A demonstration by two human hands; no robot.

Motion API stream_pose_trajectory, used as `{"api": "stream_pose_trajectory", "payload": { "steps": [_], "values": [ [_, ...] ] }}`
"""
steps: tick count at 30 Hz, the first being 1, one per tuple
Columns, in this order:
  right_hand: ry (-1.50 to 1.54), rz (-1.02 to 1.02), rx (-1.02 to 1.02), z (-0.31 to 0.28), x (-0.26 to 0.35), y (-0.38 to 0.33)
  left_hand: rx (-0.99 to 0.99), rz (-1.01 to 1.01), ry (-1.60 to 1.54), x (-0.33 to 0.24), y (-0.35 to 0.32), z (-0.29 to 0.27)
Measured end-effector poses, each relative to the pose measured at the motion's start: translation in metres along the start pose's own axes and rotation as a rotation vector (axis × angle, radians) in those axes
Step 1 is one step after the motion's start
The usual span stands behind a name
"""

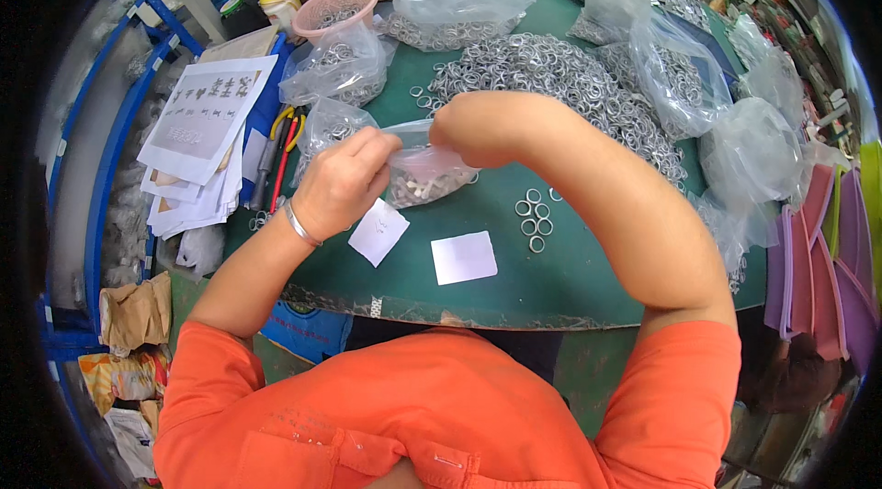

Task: The person empties a bag of cross-shaped charms and small rings onto a table, gathers a group of them into a pile, and then places them one by one into a plastic bag. They then write on a small piece of paper with a pen before placing the paper into the bag.

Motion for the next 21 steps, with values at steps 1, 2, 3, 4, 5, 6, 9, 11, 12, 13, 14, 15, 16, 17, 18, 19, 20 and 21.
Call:
{"api": "stream_pose_trajectory", "payload": {
  "steps": [1, 2, 3, 4, 5, 6, 9, 11, 12, 13, 14, 15, 16, 17, 18, 19, 20, 21],
  "values": [
    [-0.064, 0.015, 0.130, -0.001, 0.004, 0.005, 0.006, 0.015, 0.023, 0.000, 0.003, 0.000],
    [-0.130, 0.035, 0.260, -0.001, 0.006, 0.008, 0.013, 0.020, 0.017, -0.002, 0.005, 0.001],
    [-0.150, 0.017, 0.345, 0.003, 0.003, 0.015, 0.020, 0.027, 0.008, -0.003, 0.008, 0.002],
    [-0.075, -0.010, 0.318, 0.005, 0.001, 0.020, 0.027, 0.033, 0.001, -0.005, 0.010, 0.002],
    [0.002, -0.043, 0.291, 0.007, 0.000, 0.025, 0.032, 0.045, -0.005, -0.006, 0.012, 0.001],
    [0.078, -0.075, 0.262, 0.008, 0.001, 0.028, 0.022, 0.054, -0.020, -0.007, 0.014, 0.001],
    [0.104, -0.112, 0.296, 0.027, 0.000, 0.030, 0.000, 0.087, -0.057, -0.008, 0.016, -0.002],
    [-0.186, -0.049, 0.344, 0.035, 0.005, 0.035, -0.011, 0.112, -0.073, -0.008, 0.014, -0.006],
    [-0.194, -0.009, 0.240, 0.030, 0.012, 0.033, -0.041, 0.106, -0.078, -0.007, 0.014, -0.009],
    [-0.201, 0.032, 0.137, 0.026, 0.018, 0.031, -0.072, 0.101, -0.083, -0.007, 0.013, -0.011],
    [-0.211, 0.073, 0.035, 0.021, 0.019, 0.031, -0.107, 0.095, -0.089, -0.006, 0.013, -0.012],
    [-0.190, 0.068, 0.009, 0.019, 0.017, 0.028, -0.116, 0.076, -0.076, -0.003, 0.012, -0.012],
    [-0.152, 0.020, -0.165, 0.011, 0.014, 0.021, -0.125, 0.057, -0.061, -0.001, 0.010, -0.013],
    [-0.116, -0.020, -0.337, 0.004, 0.009, 0.007, -0.134, 0.040, -0.054, 0.000, 0.009, -0.013],
    [-0.080, -0.068, -0.510, -0.003, 0.007, -0.003, -0.160, 0.007, -0.056, 0.001, 0.009, -0.013],
    [0.038, -0.111, -0.502, -0.002, 0.006, -0.009, -0.185, -0.025, -0.058, 0.002, 0.009, -0.012],
    [0.160, -0.154, -0.497, 0.000, 0.006, -0.015, -0.205, -0.055, -0.059, 0.003, 0.008, -0.011],
    [0.271, -0.178, -0.496, 0.001, 0.007, -0.025, -0.230, -0.040, -0.054, 0.002, 0.009, -0.009]
  ]
}}
Point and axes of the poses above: each hand's wrist, its own y-axis towards the middle knuckle, its own z-axis out of the palm, x = y × z, the point moved 5 cm from there along y, towards the middle knuckle, and after that the axes turned 14 degrees about -x, right-handed, at the moved point
